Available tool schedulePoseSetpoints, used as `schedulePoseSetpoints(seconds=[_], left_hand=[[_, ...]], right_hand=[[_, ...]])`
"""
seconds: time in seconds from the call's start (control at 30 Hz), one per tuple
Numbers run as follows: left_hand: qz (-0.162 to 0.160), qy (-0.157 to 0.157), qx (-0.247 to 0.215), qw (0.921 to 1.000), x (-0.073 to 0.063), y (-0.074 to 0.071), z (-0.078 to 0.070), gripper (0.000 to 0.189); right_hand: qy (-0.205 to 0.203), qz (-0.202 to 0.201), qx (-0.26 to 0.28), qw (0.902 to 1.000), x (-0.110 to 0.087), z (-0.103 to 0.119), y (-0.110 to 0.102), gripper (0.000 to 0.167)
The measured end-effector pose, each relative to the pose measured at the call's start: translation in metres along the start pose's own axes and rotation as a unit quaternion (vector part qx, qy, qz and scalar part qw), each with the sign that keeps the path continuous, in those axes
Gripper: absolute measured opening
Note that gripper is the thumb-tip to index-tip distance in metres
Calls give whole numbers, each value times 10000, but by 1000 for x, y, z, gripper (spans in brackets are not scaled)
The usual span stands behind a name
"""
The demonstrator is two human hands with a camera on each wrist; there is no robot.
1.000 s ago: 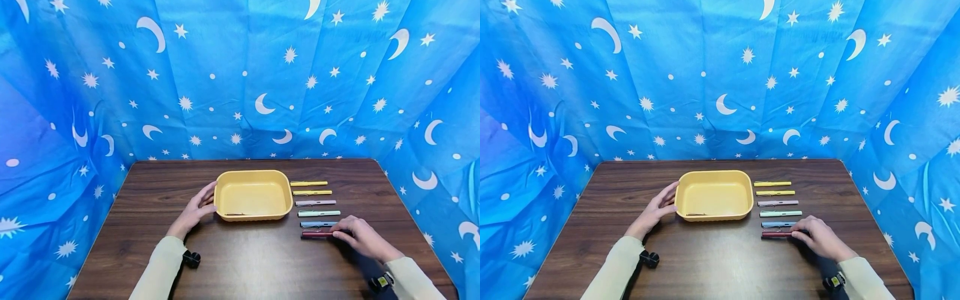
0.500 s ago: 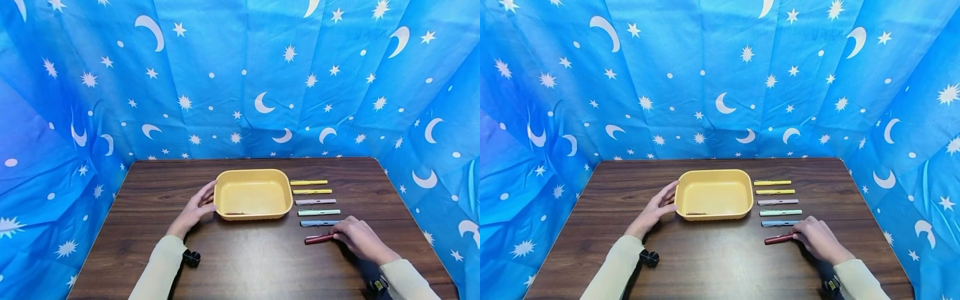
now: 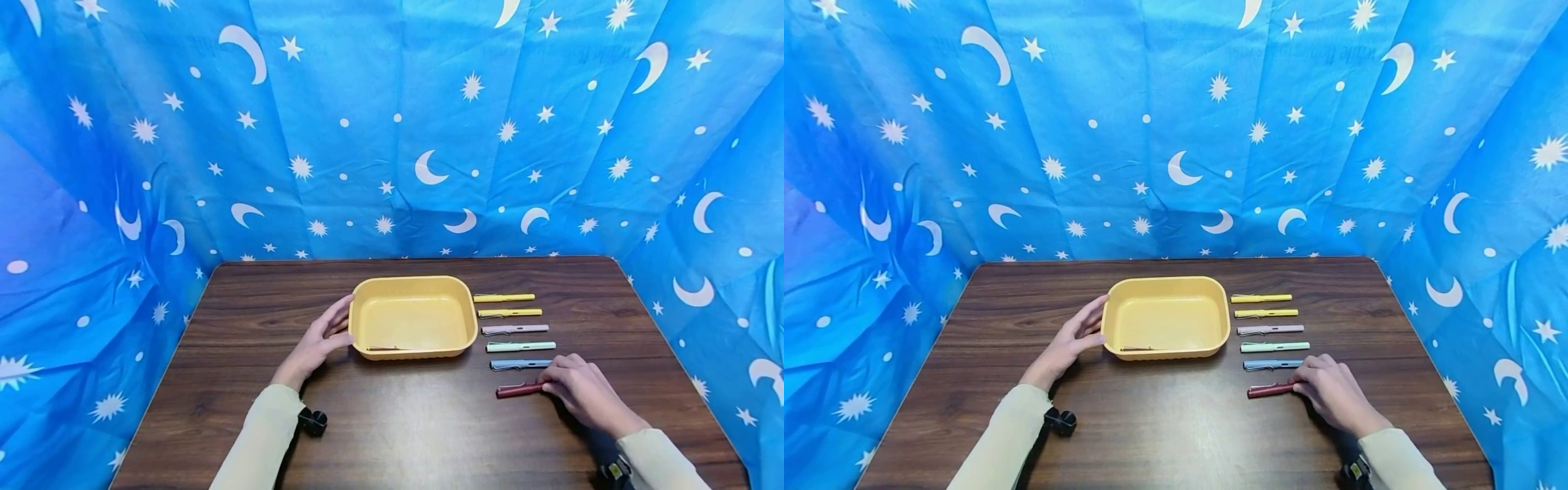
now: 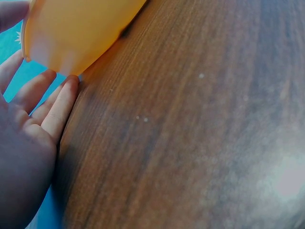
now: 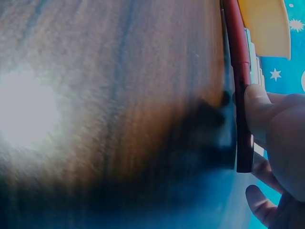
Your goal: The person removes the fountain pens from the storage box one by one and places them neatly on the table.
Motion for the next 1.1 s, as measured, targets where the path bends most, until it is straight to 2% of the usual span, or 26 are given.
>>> schedulePoseSetpoints(seconds=[0.23, 0.77, 1.1], left_hand=[[11, 7, -51, 10000, 0, 0, 0, 79], [55, 45, -60, 10000, 0, -1, 1, 78], [55, 43, -54, 10000, 1, -1, 2, 79]], right_hand=[[-145, -302, -5, 9994, -2, -1, 5, 22], [-41, -240, -104, 9996, -3, 0, 7, 18], [13, -267, -158, 9995, -3, 1, 7, 22]])
Point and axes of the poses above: each hand's wrist, its own x-axis towards the middle knuckle, its own y-axis out of the palm, z = x × y, the point moved 1 cm from there along x, towards the middle knuckle, and after that the axes turned 10 degrees about -y, right-handed, at the moved point
